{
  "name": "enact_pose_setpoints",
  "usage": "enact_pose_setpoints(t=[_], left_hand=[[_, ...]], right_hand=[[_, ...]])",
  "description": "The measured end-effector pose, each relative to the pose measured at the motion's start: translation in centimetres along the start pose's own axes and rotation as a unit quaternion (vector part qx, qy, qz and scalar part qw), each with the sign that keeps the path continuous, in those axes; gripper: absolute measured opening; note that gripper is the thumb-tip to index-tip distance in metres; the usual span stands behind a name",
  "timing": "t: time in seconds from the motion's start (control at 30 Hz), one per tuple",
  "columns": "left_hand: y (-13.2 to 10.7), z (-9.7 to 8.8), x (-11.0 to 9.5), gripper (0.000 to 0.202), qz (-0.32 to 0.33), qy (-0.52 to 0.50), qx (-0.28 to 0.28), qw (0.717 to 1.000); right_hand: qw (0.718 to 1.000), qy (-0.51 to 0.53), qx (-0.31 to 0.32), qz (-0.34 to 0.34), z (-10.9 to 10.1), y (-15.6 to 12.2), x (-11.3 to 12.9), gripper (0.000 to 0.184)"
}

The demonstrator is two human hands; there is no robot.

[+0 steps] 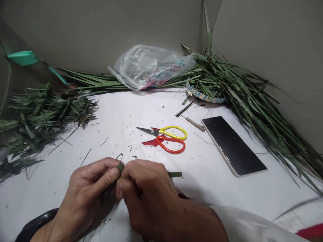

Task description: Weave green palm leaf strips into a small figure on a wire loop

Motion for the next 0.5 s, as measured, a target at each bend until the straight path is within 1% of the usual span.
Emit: enact_pose_setpoints(t=[0.1, 0.2, 0.3, 0.33, 0.43, 0.5], left_hand=[[0.1, 0.1, -0.2, 0.016, -0.008, -0.02, 0.009, 1.0], [0.2, 0.1, -0.3, 0.018, -0.019, -0.032, 0.029, 0.999], [0.4, 0.1, -0.4, 0.02, -0.026, -0.046, 0.055, 0.997], [0.5, 0.1, -0.5, 0.021, -0.028, -0.052, 0.063, 0.996], [0.5, 0.2, -0.4, 0.021, -0.04, -0.063, 0.087, 0.993], [0.4, 0.4, -0.4, 0.021, -0.047, -0.061, 0.103, 0.992]], right_hand=[[1.0, 0.0, 0.002, -0.006, 0.1, 0.0, 0.2, 0.022], [1.0, 0.002, -0.005, -0.01, -0.1, 0.4, 0.6, 0.022], [1.0, 0.001, 0.02, 0.001, -0.6, 1.0, 1.0, 0.025], [1.0, 0.003, 0.018, 0.013, -0.9, 1.2, 1.0, 0.022], [0.999, 0.034, -0.013, 0.041, -2.0, 1.8, 1.0, 0.005], [0.997, 0.072, -0.008, 0.04, -2.4, 2.0, 1.0, 0.006]])
Point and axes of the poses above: each hand's wrist, its own y-axis towards the middle knuckle, its own z-axis out of the palm, x = y × z, the point moved 4 cm from there along y, towards the middle knuckle, and after that the axes turned 2 degrees about -z, right-handed, at the moved point
